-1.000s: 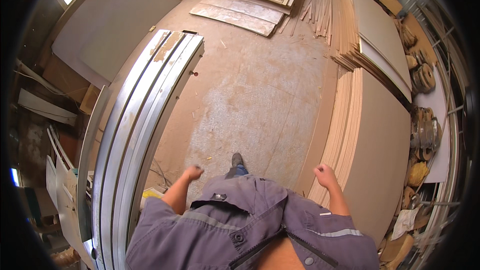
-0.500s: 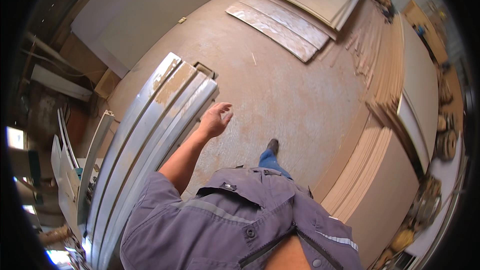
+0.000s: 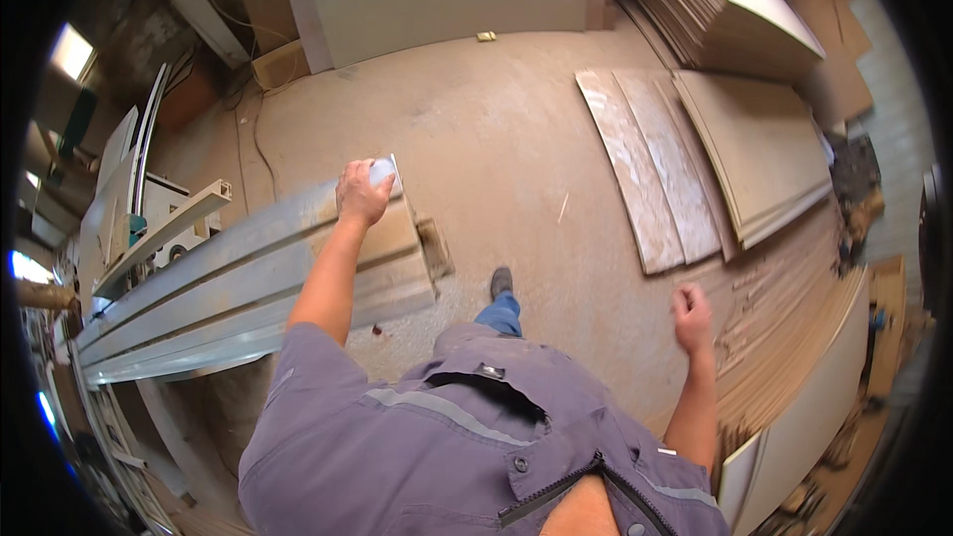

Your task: The person assembles a metal frame using a screwdriver. They pick up metal bars, align them on a table saw, and fasten them together with screws. The person also uses a calculator and a tape measure during the process.

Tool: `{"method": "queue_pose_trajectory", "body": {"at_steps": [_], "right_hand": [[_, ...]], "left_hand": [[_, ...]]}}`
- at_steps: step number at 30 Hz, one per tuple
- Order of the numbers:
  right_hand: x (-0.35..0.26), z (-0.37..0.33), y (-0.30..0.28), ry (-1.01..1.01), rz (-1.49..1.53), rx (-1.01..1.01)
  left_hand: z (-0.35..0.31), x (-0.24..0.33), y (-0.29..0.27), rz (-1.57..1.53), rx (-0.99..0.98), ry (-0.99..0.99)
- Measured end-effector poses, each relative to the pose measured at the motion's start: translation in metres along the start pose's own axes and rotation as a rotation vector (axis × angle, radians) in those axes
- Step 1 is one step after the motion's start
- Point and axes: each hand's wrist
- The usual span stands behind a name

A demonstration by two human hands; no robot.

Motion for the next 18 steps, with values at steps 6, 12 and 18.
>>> {"method": "queue_pose_trajectory", "body": {"at_steps": [6,12,18], "right_hand": [[0.047,0.038,0.043,0.200,-0.316,-0.475],[0.011,0.183,0.079,0.155,-0.380,-0.876],[0.001,0.449,0.132,-0.228,-0.474,-0.910]], "left_hand": [[0.038,-0.032,0.065,-0.063,-0.144,-0.324],[0.055,0.024,0.054,0.058,-0.293,-0.435],[0.059,0.025,0.059,0.063,-0.271,-0.585]]}}
Point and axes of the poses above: each hand's wrist, its own z-axis towards the middle knuckle, its own y-axis out of the palm, x = y × z
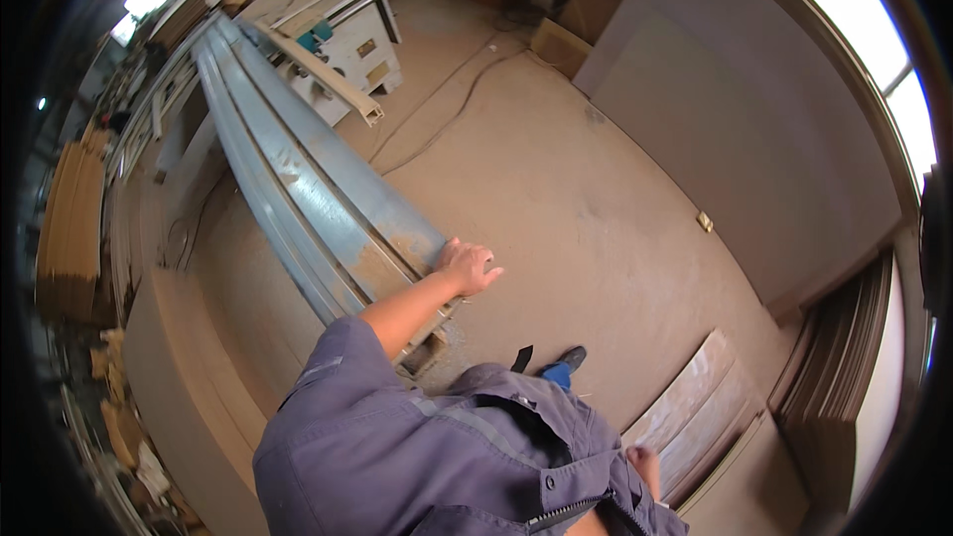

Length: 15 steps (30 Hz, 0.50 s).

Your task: The person assembles a metal frame using a screwdriver. They pick up metal bars, align them on a table saw, and fasten them together with screws. The person also uses a calculator and a tape measure during the process.

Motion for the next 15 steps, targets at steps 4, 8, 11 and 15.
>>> {"method": "queue_pose_trajectory", "body": {"at_steps": [4,8,11,15], "right_hand": [[-0.094,0.149,-0.135,-0.214,-0.149,0.321],[-0.218,0.243,-0.207,-0.453,0.101,0.254],[-0.306,0.264,-0.218,-0.572,0.087,0.135],[-0.332,0.329,-0.200,-0.652,-0.094,-0.023]], "left_hand": [[0.004,0.011,0.006,0.010,-0.001,-0.169],[0.010,0.033,0.011,-0.041,0.001,-0.337],[0.018,0.042,0.026,-0.033,0.025,-0.478],[0.056,0.054,0.029,-0.302,-0.056,-0.657]]}}
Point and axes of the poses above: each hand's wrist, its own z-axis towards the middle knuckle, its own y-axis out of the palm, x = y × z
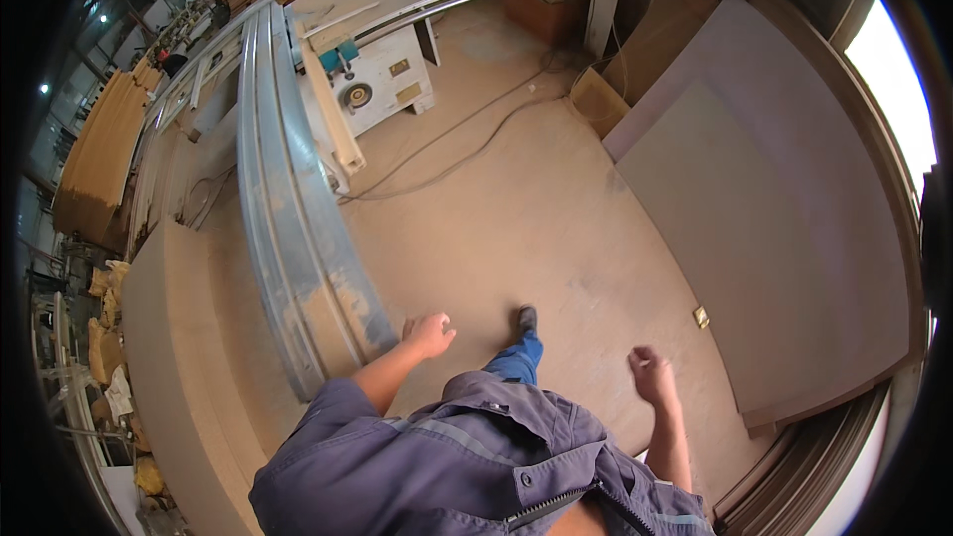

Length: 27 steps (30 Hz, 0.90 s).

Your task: The person assembles a metal frame using a screwdriver. They pick up metal bars, align them on a table saw, and fasten them together with screws. The person also uses a calculator and a tape measure during the process.

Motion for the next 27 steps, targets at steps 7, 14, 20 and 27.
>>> {"method": "queue_pose_trajectory", "body": {"at_steps": [7,14,20,27], "right_hand": [[0.041,0.060,-0.012,0.194,0.041,-0.326],[0.018,0.221,-0.036,0.290,0.015,-0.334],[-0.004,0.412,-0.049,0.046,-0.034,-0.420],[-0.078,0.668,-0.113,-0.166,-0.264,-0.443]], "left_hand": [[0.152,0.078,-0.011,-0.136,-0.083,0.108],[0.289,0.161,-0.101,-0.331,0.048,0.120],[0.379,0.088,-0.066,-0.254,0.019,-0.054],[0.391,0.076,-0.082,-0.231,-0.064,-0.276]]}}
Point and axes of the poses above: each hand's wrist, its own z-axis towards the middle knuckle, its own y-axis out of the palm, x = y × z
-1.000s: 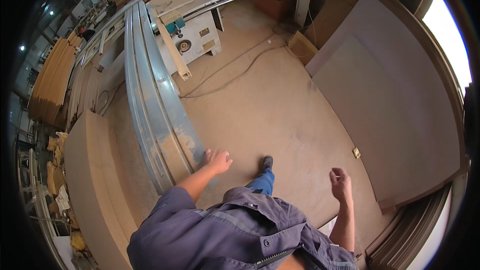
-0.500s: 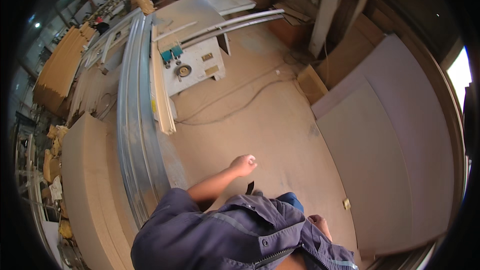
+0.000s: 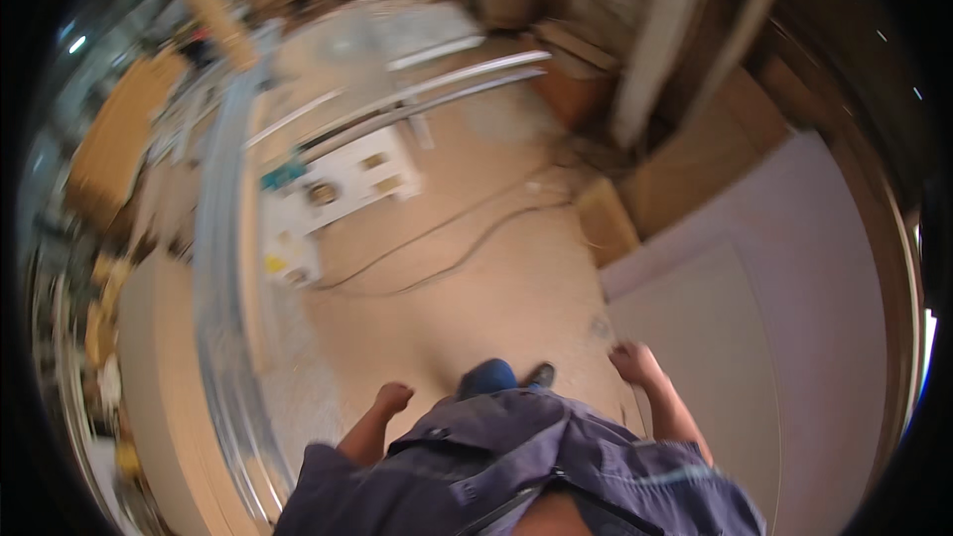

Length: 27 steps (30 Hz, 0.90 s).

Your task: The person assembles a metal frame using a screwdriver. They pick up metal bars, align them on a table saw, and fasten them together with screws. The person also uses a calculator and a tape measure during the process.

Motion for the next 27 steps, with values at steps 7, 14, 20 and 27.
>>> {"method": "queue_pose_trajectory", "body": {"at_steps": [7,14,20,27], "right_hand": [[-0.093,0.152,-0.134,-0.091,0.092,0.194],[-0.073,0.214,-0.216,-0.004,0.243,0.530],[0.008,0.261,-0.374,0.220,0.129,1.090],[0.222,0.266,-0.550,0.378,0.271,1.234]], "left_hand": [[0.136,-0.032,0.081,0.039,-0.199,0.080],[0.367,0.048,-0.064,0.512,-0.066,0.810],[0.379,0.260,-0.281,-0.952,0.187,0.203],[0.343,0.280,-0.226,-0.515,0.251,-0.144]]}}
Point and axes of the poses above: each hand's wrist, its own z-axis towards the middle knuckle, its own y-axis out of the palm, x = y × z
